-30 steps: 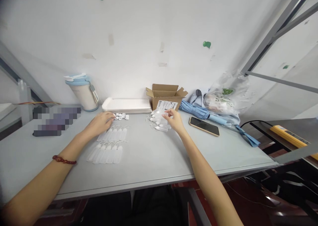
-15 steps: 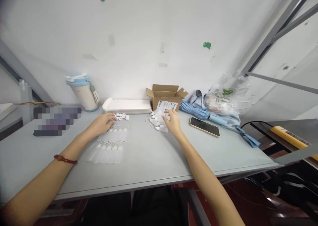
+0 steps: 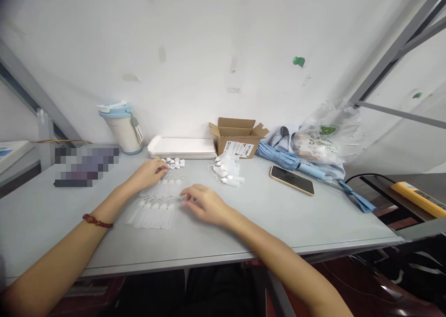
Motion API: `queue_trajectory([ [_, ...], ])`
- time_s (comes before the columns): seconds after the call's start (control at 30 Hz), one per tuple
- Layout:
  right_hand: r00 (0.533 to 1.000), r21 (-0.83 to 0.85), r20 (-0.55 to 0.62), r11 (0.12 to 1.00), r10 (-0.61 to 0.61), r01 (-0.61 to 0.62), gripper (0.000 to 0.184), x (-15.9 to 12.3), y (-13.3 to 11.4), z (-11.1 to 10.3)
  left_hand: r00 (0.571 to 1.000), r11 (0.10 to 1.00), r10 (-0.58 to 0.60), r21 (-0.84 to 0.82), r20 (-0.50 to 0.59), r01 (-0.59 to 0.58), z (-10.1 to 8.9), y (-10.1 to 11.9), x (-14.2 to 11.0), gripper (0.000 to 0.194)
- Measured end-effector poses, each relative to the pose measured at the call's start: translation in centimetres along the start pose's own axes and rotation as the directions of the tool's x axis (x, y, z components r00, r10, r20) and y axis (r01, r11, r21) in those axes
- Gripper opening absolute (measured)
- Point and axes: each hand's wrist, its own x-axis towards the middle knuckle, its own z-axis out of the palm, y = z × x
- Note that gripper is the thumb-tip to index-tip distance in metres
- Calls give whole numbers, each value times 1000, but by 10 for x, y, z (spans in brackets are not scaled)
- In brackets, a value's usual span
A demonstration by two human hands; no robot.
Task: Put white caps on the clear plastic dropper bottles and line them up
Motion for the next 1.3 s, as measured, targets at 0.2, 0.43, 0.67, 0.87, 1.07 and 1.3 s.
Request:
queue_trajectory([
  [0.2, 966, -107, 206, 978, -154, 179, 30, -3, -10, 19, 1000, 1000, -3, -17, -4, 3, 1, 5, 0, 28],
  [0.43, 959, -145, 229, 969, -165, 201, 32, -1, -10, 19, 999, 999, 34, -5, 11, -34, 6, 6, 2, 26],
  [0.67, 953, -216, 253, 950, -169, 226, 31, -2, -11, 22, 1000, 1000, 15, -16, 17, -15, 5, 8, 2, 24],
  [0.87, 960, -253, 255, 950, -118, 184, 31, -2, -10, 21, 1000, 1000, -5, -1, 16, 5, 7, 7, 2, 24],
  [1.07, 978, -295, 197, 947, -66, 123, 28, 0, -2, 12, 999, 999, -47, -5, 3, 47, 1, 11, 2, 22],
  [1.3, 999, -272, -51, 962, 6, -19, 24, 2, 12, -12, 983, 980, -163, -127, -87, 151, -8, 21, 0, 16],
])
